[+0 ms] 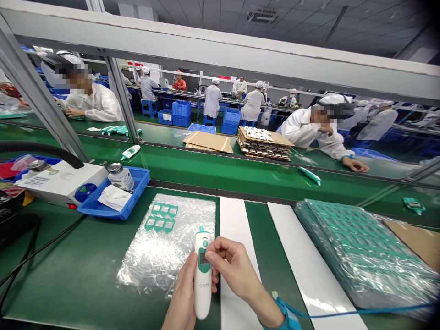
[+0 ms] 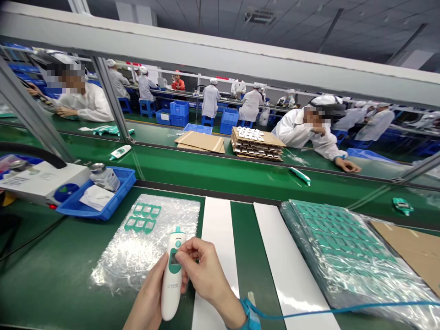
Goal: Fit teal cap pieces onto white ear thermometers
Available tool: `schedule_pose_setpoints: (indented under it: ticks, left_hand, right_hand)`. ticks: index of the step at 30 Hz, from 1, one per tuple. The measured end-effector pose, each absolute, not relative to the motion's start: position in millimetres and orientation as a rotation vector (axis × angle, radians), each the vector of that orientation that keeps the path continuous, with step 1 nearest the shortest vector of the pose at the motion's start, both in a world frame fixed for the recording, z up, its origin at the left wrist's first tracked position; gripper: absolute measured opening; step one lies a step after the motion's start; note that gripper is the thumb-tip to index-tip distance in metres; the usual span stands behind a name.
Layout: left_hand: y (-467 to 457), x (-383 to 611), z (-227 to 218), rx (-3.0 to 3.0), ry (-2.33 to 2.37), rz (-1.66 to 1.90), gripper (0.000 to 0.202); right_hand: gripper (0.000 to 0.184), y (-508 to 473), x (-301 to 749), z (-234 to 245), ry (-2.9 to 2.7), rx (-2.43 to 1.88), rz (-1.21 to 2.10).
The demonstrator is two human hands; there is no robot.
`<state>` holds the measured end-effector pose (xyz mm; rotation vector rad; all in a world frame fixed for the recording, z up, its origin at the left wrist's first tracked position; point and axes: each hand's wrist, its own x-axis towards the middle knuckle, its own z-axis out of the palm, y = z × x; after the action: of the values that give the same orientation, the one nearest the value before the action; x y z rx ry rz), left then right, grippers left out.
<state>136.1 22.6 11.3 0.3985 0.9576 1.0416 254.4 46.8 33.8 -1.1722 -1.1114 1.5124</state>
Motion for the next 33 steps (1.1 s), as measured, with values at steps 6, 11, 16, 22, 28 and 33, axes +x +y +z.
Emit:
schedule_pose_setpoints:
  ticks: [6, 11, 16, 22, 28, 33]
  left_hand:
    - [22.6, 133.2, 2.4, 0.357, 1.007, 1.074, 0.036]
    - [20.2, 129.2, -8.3, 0.247, 1.165, 1.037, 0.035]
    - [17.1, 133.6, -7.6, 0.302, 1.297, 1.117, 0.041]
    - [22.0, 136.8, 12.8, 0.574, 0.955, 1.009, 0.035]
    - [28.2, 134.6, 10.8, 0.735, 0.964, 0.97, 0.035]
    - [31.5, 128.9, 8.9, 0.709, 0.947, 0.925, 0.039]
  right_hand:
    - [0.028, 46.7, 254.9, 33.5, -1.158, -1.166, 1.491]
    - [0.024, 44.6, 252.9, 30.2, -1.23, -1.194, 1.428]
    - [0.016, 42.1, 252.6, 29.7, -1.263, -1.259, 1.338]
    - [0.016, 46.8, 259.6, 32.6, -1.242, -1.228, 1.333]
    - [0.029, 49.4, 260.9, 29.6, -1.269, -1.149, 1.415]
    - [0.024, 57.3, 270.5, 25.7, -1.386, -1.11, 1.381]
